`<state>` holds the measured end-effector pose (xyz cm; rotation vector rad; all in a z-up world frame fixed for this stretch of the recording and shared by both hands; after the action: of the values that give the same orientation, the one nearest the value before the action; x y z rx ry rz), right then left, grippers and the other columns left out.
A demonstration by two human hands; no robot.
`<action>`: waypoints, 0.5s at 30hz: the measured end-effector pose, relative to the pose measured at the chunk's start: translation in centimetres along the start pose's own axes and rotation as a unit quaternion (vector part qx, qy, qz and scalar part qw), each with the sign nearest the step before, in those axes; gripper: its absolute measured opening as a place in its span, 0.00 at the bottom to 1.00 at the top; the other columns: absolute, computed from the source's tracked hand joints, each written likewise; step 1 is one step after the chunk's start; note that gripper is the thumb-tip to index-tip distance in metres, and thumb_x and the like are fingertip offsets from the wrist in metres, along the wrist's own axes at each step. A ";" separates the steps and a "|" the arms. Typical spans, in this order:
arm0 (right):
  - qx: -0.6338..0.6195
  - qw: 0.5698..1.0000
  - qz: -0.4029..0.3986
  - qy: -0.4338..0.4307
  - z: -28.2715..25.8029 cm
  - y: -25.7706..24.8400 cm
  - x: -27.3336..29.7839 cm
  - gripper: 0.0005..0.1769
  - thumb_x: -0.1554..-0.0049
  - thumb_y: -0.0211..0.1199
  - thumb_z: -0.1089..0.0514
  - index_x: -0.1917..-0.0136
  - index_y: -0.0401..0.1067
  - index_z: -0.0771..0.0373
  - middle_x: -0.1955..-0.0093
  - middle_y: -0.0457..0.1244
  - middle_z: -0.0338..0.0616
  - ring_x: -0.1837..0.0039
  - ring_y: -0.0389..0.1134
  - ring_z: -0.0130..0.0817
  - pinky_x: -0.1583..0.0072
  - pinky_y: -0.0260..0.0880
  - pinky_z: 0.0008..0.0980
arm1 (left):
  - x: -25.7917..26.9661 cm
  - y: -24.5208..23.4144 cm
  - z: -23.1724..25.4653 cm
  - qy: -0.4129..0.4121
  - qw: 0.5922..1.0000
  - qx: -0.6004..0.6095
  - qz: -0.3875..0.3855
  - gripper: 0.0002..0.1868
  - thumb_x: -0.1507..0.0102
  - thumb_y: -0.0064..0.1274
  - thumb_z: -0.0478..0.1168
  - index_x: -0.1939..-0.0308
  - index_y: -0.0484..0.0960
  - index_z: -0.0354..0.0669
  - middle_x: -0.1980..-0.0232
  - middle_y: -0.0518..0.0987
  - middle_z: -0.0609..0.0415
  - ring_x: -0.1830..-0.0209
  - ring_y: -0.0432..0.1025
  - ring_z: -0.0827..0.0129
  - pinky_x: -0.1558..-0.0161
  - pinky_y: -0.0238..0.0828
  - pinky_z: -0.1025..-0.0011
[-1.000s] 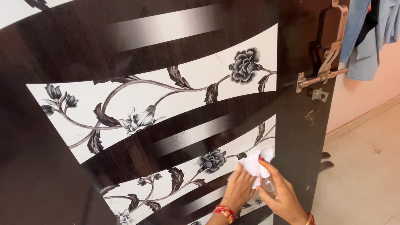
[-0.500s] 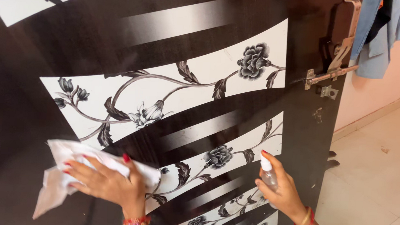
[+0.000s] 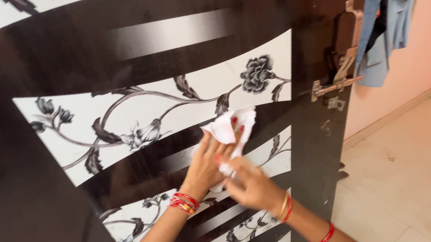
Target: The person sprays a liquid from a small bottle onto a dark wooden cabinet door and wipes the surface with a white cloth. The person repeatedly sprays and wipes different sections of the cabinet door, including the handle and latch area.
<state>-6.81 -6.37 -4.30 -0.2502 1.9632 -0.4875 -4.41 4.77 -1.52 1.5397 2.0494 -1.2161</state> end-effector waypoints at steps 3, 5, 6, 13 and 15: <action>0.032 0.980 0.197 -0.007 2.6 -7.6 -3.1 0.39 0.46 0.64 0.66 0.24 0.55 0.60 0.49 0.68 0.43 0.58 0.73 0.25 0.57 0.75 0.28 | -2.4 -1.5 -2.9 -0.064 0.994 -0.071 -0.049 0.51 0.42 0.52 0.56 0.19 0.49 0.49 0.18 0.51 0.41 0.19 0.47 0.49 0.24 0.39 0.48; -0.062 0.959 0.268 0.075 5.3 -12.2 -3.8 0.43 0.46 0.61 0.68 0.20 0.49 0.56 0.57 0.65 0.39 0.65 0.67 0.23 0.63 0.73 0.28 | -4.8 -2.8 -6.4 -0.138 0.986 -0.080 -0.046 0.54 0.43 0.54 0.57 0.18 0.46 0.51 0.17 0.46 0.41 0.17 0.41 0.49 0.23 0.34 0.48; -0.039 0.958 0.277 0.061 5.5 -13.5 -3.4 0.44 0.44 0.61 0.69 0.19 0.49 0.56 0.57 0.64 0.40 0.63 0.66 0.24 0.60 0.71 0.28 | -5.8 -3.8 -7.5 -0.154 0.987 -0.053 0.005 0.54 0.41 0.54 0.58 0.17 0.45 0.51 0.15 0.45 0.43 0.16 0.39 0.50 0.22 0.30 0.46; 0.106 0.974 0.196 -0.047 3.6 -10.2 2.0 0.40 0.46 0.62 0.69 0.23 0.55 0.58 0.43 0.66 0.48 0.51 0.70 0.28 0.48 0.71 0.27 | -13.9 -2.1 -3.7 -0.098 0.984 -0.143 0.027 0.58 0.42 0.54 0.65 0.16 0.46 0.47 0.14 0.46 0.45 0.15 0.36 0.51 0.21 0.25 0.46; 0.041 0.986 0.156 -0.040 3.7 -8.5 4.3 0.40 0.46 0.64 0.69 0.23 0.56 0.59 0.40 0.65 0.50 0.52 0.69 0.28 0.50 0.71 0.28 | -15.3 -0.4 -0.3 -0.032 0.981 -0.189 0.008 0.57 0.42 0.51 0.67 0.17 0.48 0.44 0.16 0.48 0.44 0.16 0.39 0.53 0.22 0.27 0.44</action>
<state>-5.70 -16.40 -5.40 0.0897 1.8561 -0.3465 1.14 -4.78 9.11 1.3159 2.0733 -0.7976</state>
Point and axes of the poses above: each hand's wrist, its own x-axis away from the middle knuckle, its own y-axis out of the palm, z = x × y, the point moved 6 cm from there along -x, towards the middle knuckle
